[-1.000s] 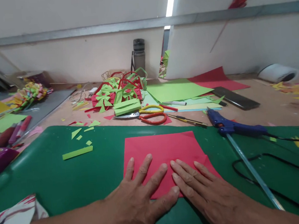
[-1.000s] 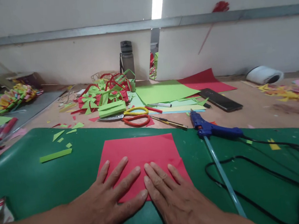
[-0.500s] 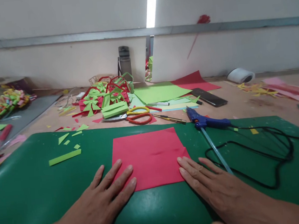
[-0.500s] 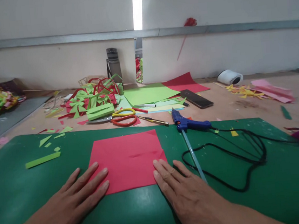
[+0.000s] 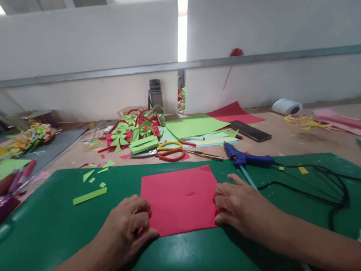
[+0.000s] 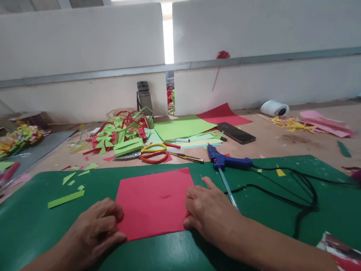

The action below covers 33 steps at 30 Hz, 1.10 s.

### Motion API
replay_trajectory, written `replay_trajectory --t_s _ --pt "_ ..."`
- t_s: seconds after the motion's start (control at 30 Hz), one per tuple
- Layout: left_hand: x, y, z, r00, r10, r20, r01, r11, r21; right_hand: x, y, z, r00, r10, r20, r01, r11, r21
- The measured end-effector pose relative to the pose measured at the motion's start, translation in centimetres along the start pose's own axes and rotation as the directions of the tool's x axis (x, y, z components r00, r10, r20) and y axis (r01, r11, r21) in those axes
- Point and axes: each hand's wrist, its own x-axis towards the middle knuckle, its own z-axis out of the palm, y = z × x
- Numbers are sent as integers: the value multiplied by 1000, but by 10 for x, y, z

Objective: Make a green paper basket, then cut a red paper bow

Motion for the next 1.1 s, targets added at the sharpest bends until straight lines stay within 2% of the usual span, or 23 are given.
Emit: replay_trajectory --t_s 0.1,0.23,0.3,0.4,0.5,0.67,0.8,0.9,0.97,1.03,1.1 --pt "0 -1 -2 992 -125 11 125 991 -41 5 2 -3 999 22 46 -24 999 33" --pt "-4 -8 -9 945 -327 29 327 945 -16 13 6 -5 999 22 49 -21 1000 -4" --pt "-3 -12 -11 927 -373 43 374 927 -35 19 6 -9 999 -4 51 5 1000 -30" --pt "3 -18 -13 912 -374 167 390 917 -77 31 5 -16 992 -50 118 50 999 4" --pt "10 -25 -15 904 -328 275 364 927 -93 42 6 -22 982 -38 185 30 998 48" --pt "22 -43 -18 923 -212 320 246 967 -70 53 9 -20 987 -17 157 -10 985 170" --pt "31 -50 -23 918 -216 333 229 973 0 58 10 -12 991 13 132 -40 978 202" --pt "38 -43 -29 931 -204 302 204 978 31 60 10 -9 991 13 132 -42 975 218" --pt "44 -37 -33 953 -208 220 207 978 27 60 10 -8 992 22 122 -49 974 221" --pt "50 -35 -35 959 -258 117 258 966 18 60 9 -7 994 37 103 -59 974 217" --pt "58 -39 -36 937 -344 66 344 939 7 60 8 -6 996 40 78 -56 976 208"
